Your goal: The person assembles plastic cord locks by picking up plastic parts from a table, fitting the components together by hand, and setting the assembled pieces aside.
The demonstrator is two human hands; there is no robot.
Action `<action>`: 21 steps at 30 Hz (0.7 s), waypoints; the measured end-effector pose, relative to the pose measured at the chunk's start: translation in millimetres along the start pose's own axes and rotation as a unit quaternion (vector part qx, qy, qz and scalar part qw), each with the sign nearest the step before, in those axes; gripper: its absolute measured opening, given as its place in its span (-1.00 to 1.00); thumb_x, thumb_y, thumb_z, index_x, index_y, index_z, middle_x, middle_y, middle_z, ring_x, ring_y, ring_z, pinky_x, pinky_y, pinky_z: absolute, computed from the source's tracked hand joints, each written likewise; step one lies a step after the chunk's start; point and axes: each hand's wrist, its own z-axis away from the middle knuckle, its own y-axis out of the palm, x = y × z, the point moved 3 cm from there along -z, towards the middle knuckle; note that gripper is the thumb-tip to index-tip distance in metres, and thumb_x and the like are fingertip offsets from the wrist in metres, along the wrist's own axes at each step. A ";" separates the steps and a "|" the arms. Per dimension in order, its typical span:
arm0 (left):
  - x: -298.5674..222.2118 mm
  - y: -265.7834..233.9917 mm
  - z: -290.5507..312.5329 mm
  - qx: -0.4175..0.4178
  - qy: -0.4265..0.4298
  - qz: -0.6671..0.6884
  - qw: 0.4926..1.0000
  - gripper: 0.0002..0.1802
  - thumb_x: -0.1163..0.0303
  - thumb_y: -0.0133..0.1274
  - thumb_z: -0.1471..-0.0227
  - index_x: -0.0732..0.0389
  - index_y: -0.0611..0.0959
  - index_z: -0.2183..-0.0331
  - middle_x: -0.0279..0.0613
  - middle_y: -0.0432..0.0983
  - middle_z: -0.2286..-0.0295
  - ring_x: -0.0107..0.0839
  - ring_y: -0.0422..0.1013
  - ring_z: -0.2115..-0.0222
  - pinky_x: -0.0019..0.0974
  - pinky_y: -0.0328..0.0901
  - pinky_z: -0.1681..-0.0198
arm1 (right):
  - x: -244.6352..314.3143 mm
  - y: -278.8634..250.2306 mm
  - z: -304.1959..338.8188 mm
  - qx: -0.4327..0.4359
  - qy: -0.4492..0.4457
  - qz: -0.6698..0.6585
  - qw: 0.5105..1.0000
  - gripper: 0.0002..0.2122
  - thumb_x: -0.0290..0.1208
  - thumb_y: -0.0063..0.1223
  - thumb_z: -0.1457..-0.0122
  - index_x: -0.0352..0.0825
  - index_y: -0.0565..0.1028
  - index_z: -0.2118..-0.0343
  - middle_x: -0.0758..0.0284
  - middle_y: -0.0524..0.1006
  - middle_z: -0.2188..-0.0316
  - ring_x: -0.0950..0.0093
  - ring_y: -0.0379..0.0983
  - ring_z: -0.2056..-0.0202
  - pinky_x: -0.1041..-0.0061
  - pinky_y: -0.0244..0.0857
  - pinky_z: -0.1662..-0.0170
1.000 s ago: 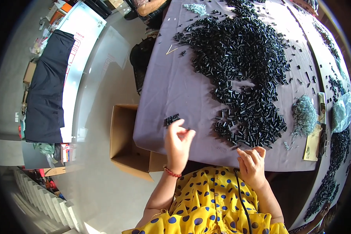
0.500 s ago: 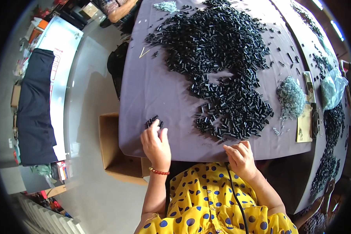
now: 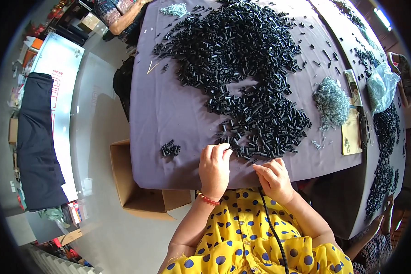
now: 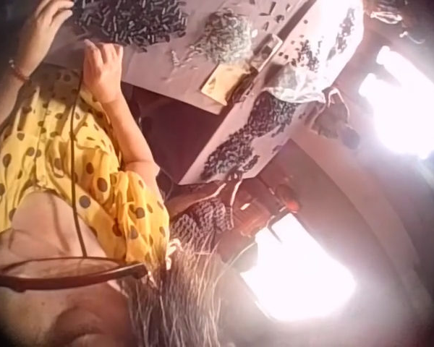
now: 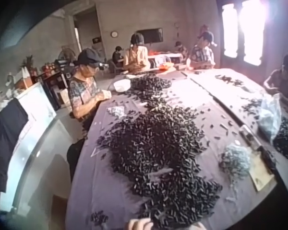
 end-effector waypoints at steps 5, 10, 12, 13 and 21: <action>4.7 -3.9 1.1 0.024 -0.133 0.248 0.959 -0.87 0.44 0.23 -0.15 0.24 0.65 0.24 -0.20 0.55 0.35 -0.32 0.49 0.36 -0.30 0.41 0.24 | -1.3 1.8 -0.4 0.005 -0.007 0.008 1.000 -0.69 -0.73 0.23 -0.01 -0.34 0.57 0.14 0.37 0.51 0.43 0.38 0.42 0.41 0.35 0.28 0.21; 10.9 -4.6 7.4 0.104 -0.298 0.525 0.790 -0.80 0.34 0.12 -0.28 0.24 0.61 0.13 -0.23 0.62 0.31 -0.51 0.53 0.35 -0.45 0.44 0.27 | 4.0 -1.6 -4.9 0.021 -0.016 0.025 0.999 -0.67 -0.69 0.24 0.01 -0.33 0.58 0.13 0.37 0.49 0.42 0.37 0.42 0.40 0.34 0.27 0.23; 9.0 -4.0 9.4 0.123 -0.325 0.596 0.724 -0.78 0.35 0.07 -0.31 0.26 0.55 0.09 -0.08 0.65 0.22 -0.37 0.61 0.29 -0.36 0.52 0.24 | 11.2 -6.2 -11.6 0.047 -0.031 0.030 0.998 -0.63 -0.63 0.24 0.06 -0.33 0.58 0.10 0.36 0.49 0.38 0.36 0.43 0.39 0.34 0.29 0.23; 8.1 -4.4 11.5 0.126 -0.339 0.595 0.718 -0.78 0.36 0.07 -0.31 0.26 0.55 0.09 -0.07 0.65 0.23 -0.36 0.61 0.29 -0.36 0.53 0.23 | 11.5 -2.2 -12.4 0.056 -0.034 0.024 0.998 -0.62 -0.62 0.24 0.07 -0.33 0.58 0.09 0.35 0.49 0.37 0.36 0.44 0.38 0.35 0.30 0.23; -2.9 -4.2 21.8 0.183 -0.294 0.441 0.828 -0.78 0.43 0.02 -0.33 0.37 0.52 0.07 -0.08 0.61 0.25 -0.37 0.58 0.27 -0.33 0.53 0.16 | 4.0 11.2 -23.3 0.075 0.024 0.071 0.994 -0.65 -0.55 0.12 -0.02 -0.38 0.55 0.06 0.27 0.49 0.29 0.30 0.45 0.27 0.35 0.36 0.15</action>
